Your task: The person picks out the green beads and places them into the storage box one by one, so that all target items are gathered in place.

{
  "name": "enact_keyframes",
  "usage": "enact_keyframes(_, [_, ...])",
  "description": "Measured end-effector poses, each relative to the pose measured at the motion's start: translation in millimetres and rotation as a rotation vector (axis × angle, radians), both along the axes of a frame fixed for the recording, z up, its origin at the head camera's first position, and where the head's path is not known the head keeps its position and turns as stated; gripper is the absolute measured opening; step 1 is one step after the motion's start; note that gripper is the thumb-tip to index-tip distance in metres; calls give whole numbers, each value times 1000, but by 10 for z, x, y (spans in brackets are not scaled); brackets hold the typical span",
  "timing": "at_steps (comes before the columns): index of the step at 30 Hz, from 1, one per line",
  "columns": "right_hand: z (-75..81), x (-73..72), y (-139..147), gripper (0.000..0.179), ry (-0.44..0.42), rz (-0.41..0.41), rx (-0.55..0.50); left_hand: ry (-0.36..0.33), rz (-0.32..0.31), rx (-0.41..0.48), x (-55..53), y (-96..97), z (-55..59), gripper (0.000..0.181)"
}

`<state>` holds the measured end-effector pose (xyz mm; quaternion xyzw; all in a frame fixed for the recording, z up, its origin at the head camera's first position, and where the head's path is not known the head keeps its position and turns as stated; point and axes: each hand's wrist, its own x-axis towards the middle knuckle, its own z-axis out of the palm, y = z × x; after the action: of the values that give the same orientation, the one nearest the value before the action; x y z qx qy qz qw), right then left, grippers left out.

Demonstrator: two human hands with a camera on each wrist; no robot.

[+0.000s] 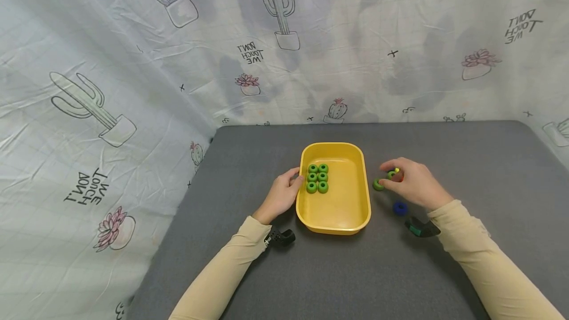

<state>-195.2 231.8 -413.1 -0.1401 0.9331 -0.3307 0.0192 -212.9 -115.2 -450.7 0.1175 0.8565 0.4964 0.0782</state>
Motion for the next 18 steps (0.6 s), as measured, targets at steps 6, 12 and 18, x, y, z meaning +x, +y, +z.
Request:
enact_keyframes(6, [-83, -23, -20, 42, -21, 24, -3, 5, 6, -7, 5, -4, 13, 49])
enact_keyframes(12, [-146, -38, -30, 39, -22, 44, -5, 5, -14, -8, -10, 4, 15, 48])
enact_keyframes(18, [-208, -61, -42, 42, -57, 87, 5, 13, -12, 9, -12, -3, 9, 47])
